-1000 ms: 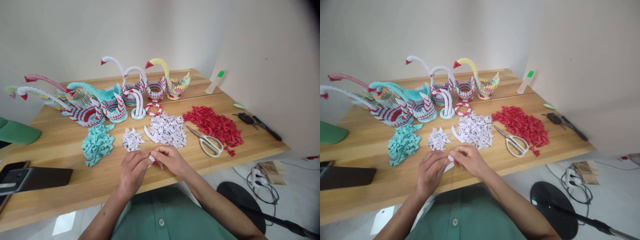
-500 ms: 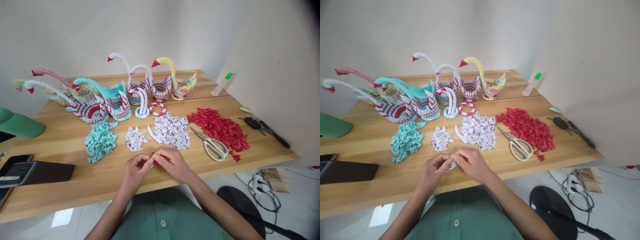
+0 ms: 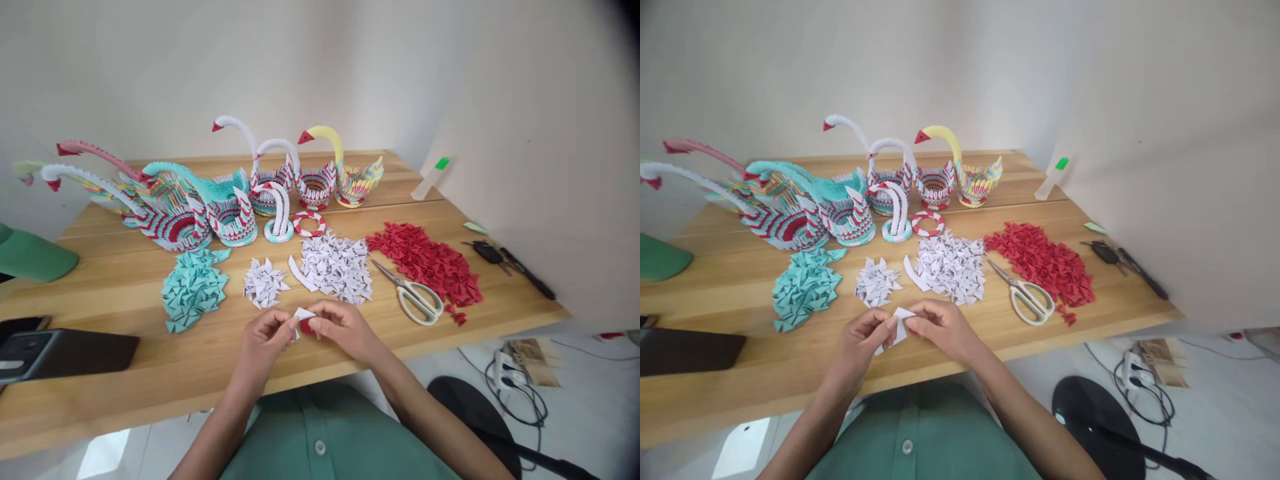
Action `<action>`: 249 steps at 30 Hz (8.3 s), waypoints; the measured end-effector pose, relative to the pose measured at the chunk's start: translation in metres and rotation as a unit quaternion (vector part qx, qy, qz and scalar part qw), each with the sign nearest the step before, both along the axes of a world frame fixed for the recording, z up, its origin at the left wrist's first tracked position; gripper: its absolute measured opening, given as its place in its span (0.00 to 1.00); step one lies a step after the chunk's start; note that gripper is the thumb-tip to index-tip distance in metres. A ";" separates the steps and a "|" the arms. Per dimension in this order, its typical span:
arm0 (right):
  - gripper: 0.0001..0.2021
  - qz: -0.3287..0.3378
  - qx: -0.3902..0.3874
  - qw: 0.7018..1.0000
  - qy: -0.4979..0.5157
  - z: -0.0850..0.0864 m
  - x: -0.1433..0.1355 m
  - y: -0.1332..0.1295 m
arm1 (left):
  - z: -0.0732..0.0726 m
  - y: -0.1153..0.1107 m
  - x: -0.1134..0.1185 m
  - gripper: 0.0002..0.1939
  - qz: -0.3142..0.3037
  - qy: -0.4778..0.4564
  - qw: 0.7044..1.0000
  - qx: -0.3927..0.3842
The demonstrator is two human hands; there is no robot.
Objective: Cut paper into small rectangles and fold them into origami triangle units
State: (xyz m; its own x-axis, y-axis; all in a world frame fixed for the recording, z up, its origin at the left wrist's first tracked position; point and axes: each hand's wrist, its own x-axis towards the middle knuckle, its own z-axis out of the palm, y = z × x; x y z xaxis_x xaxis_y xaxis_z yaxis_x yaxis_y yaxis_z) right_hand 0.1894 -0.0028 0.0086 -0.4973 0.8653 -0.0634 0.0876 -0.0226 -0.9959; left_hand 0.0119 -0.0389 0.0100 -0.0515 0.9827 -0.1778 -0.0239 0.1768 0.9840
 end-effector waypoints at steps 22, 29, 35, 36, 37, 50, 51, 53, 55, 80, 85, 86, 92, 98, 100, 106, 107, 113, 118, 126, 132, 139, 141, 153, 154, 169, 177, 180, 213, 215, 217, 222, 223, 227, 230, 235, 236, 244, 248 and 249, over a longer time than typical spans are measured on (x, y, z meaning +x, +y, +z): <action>0.16 0.000 -0.003 0.999 0.035 0.003 -0.004 -0.008 | 0.004 -0.002 0.002 0.14 -0.024 -0.034 0.999 -0.011; 0.15 -0.009 -0.007 0.999 0.040 0.005 -0.003 -0.008 | 0.001 -0.002 0.003 0.13 -0.027 -0.031 0.999 -0.008; 0.15 -0.013 -0.008 0.999 0.029 0.004 -0.002 -0.007 | -0.001 -0.001 0.005 0.12 -0.024 -0.031 0.999 0.002; 0.15 -0.014 -0.011 0.999 0.027 0.003 -0.002 -0.007 | -0.001 -0.001 0.005 0.12 -0.023 -0.029 0.999 0.004; 0.14 -0.017 -0.014 0.999 0.026 0.002 -0.002 -0.007 | 0.000 -0.001 0.005 0.12 -0.023 -0.027 0.999 0.005; 0.14 -0.054 -0.007 0.998 0.011 0.001 -0.005 -0.008 | 0.001 0.001 0.009 0.10 -0.024 0.045 0.994 0.100; 0.13 -0.061 -0.003 0.998 0.011 0.001 -0.006 -0.009 | 0.000 0.000 0.009 0.10 -0.024 0.062 0.991 0.115; 0.13 -0.069 0.000 0.997 0.019 0.000 -0.009 -0.010 | -0.002 -0.002 0.009 0.10 -0.026 0.109 0.982 0.152; 0.13 -0.069 -0.008 0.997 0.032 -0.002 -0.011 -0.011 | -0.003 -0.003 0.009 0.09 -0.021 0.163 0.966 0.199; 0.13 -0.122 0.029 0.992 0.020 -0.006 -0.012 -0.002 | -0.014 0.011 0.005 0.10 -0.020 0.026 0.998 0.055; 0.12 -0.128 0.066 0.990 0.000 -0.013 -0.011 -0.003 | -0.017 0.015 0.006 0.12 -0.031 0.072 0.992 0.103; 0.12 -0.134 0.079 0.988 -0.009 -0.015 -0.011 -0.003 | -0.017 0.015 0.007 0.12 -0.035 0.091 0.988 0.119; 0.10 -0.155 0.161 0.973 -0.059 -0.019 -0.010 -0.004 | -0.011 0.015 0.011 0.13 -0.032 0.153 0.972 0.176; 0.09 -0.177 0.236 0.952 -0.085 -0.021 -0.008 -0.008 | -0.010 0.013 0.010 0.12 -0.035 0.136 0.974 0.180; 0.09 -0.182 0.245 0.948 -0.092 -0.022 -0.007 -0.008 | -0.011 0.012 0.009 0.12 -0.033 0.132 0.974 0.181; 0.07 -0.165 0.254 0.950 -0.074 -0.021 -0.008 -0.006 | -0.011 0.010 0.009 0.12 -0.041 0.146 0.967 0.203; 0.06 -0.161 0.256 0.951 -0.069 -0.021 -0.008 -0.006 | -0.011 0.010 0.009 0.12 -0.045 0.149 0.966 0.207; 0.08 -0.146 0.289 0.944 -0.062 -0.016 -0.009 -0.008 | -0.015 0.009 0.009 0.12 -0.050 0.150 0.963 0.218; 0.09 -0.146 0.305 0.939 -0.065 -0.015 -0.010 -0.009 | -0.015 0.006 0.009 0.08 -0.043 0.142 0.967 0.206; 0.07 -0.135 0.307 0.940 -0.060 -0.019 -0.009 -0.007 | -0.017 0.005 0.009 0.10 -0.044 0.180 0.958 0.218; 0.12 -0.139 0.327 0.930 -0.096 -0.020 -0.009 -0.008 | -0.019 0.005 0.010 0.09 -0.056 0.220 0.949 0.218; 0.14 -0.141 0.340 0.922 -0.120 -0.018 -0.010 -0.008 | -0.016 0.003 0.011 0.10 -0.065 0.220 0.948 0.221; 0.15 -0.140 0.340 0.923 -0.118 -0.018 -0.010 -0.008 | -0.017 0.002 0.011 0.10 -0.064 0.221 0.945 0.230; 0.12 -0.138 0.323 0.932 -0.092 -0.019 -0.007 -0.007 | -0.024 0.003 0.013 0.07 -0.050 0.224 0.952 0.205; 0.12 -0.140 0.327 0.929 -0.096 -0.021 -0.007 -0.007 | -0.023 0.003 0.013 0.06 -0.055 0.219 0.953 0.202; 0.10 -0.149 0.294 0.940 -0.090 -0.025 -0.002 -0.006 | -0.019 0.005 0.010 0.09 -0.008 0.193 0.959 0.210; 0.16 -0.156 0.307 0.931 -0.117 -0.022 -0.005 -0.008 | -0.017 0.003 0.010 0.10 -0.041 0.185 0.961 0.202; 0.16 -0.157 0.309 0.931 -0.118 -0.021 -0.006 -0.008 | -0.020 0.004 0.011 0.10 -0.036 0.198 0.958 0.203; 0.14 -0.127 0.260 0.952 -0.103 -0.020 -0.005 -0.009 | -0.011 0.005 0.008 0.13 -0.020 0.163 0.962 0.216; 0.13 -0.119 0.262 0.953 -0.097 -0.020 -0.005 -0.008 | -0.011 0.004 0.008 0.13 -0.019 0.172 0.961 0.214; 0.12 -0.105 0.262 0.954 -0.095 -0.019 -0.005 -0.008 | -0.012 0.004 0.008 0.13 -0.023 0.187 0.958 0.217; 0.12 -0.105 0.293 0.945 -0.096 -0.015 -0.007 -0.010 | -0.013 0.003 0.009 0.13 -0.039 0.220 0.946 0.236; 0.13 -0.113 0.297 0.943 -0.097 -0.015 -0.007 -0.011 | -0.013 0.003 0.009 0.13 -0.043 0.217 0.946 0.235; 0.14 -0.136 0.298 0.939 -0.104 -0.017 -0.007 -0.012 | -0.016 0.003 0.010 0.14 -0.062 0.204 0.948 0.235; 0.14 -0.137 0.288 0.942 -0.103 -0.019 -0.007 -0.011 | -0.019 0.003 0.011 0.14 -0.050 0.228 0.940 0.249; 0.13 -0.110 0.286 0.947 -0.095 -0.020 -0.007 -0.010 | -0.022 0.002 0.011 0.12 -0.045 0.262 0.929 0.256; 0.13 -0.110 0.294 0.945 -0.097 -0.020 -0.007 -0.010 | -0.022 0.002 0.012 0.12 -0.049 0.265 0.928 0.257; 0.15 -0.142 0.327 0.927 -0.119 -0.021 -0.010 -0.010 | -0.024 0.003 0.012 0.12 -0.062 0.231 0.936 0.257; 0.15 -0.145 0.315 0.932 -0.110 -0.022 -0.010 -0.008 | -0.024 0.003 0.012 0.12 -0.059 0.235 0.936 0.256; 0.15 -0.142 0.311 0.934 -0.106 -0.022 -0.010 -0.008 | -0.023 0.003 0.012 0.12 -0.060 0.241 0.934 0.255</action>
State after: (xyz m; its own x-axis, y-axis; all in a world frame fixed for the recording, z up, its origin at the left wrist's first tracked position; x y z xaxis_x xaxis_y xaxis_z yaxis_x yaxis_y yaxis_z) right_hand 0.1797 -0.0112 -0.0131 -0.2759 0.8623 0.4246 0.3620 0.5024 -0.7852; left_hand 0.0243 -0.0357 -0.0132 0.1112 0.9370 0.3312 0.4332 -0.3457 0.8324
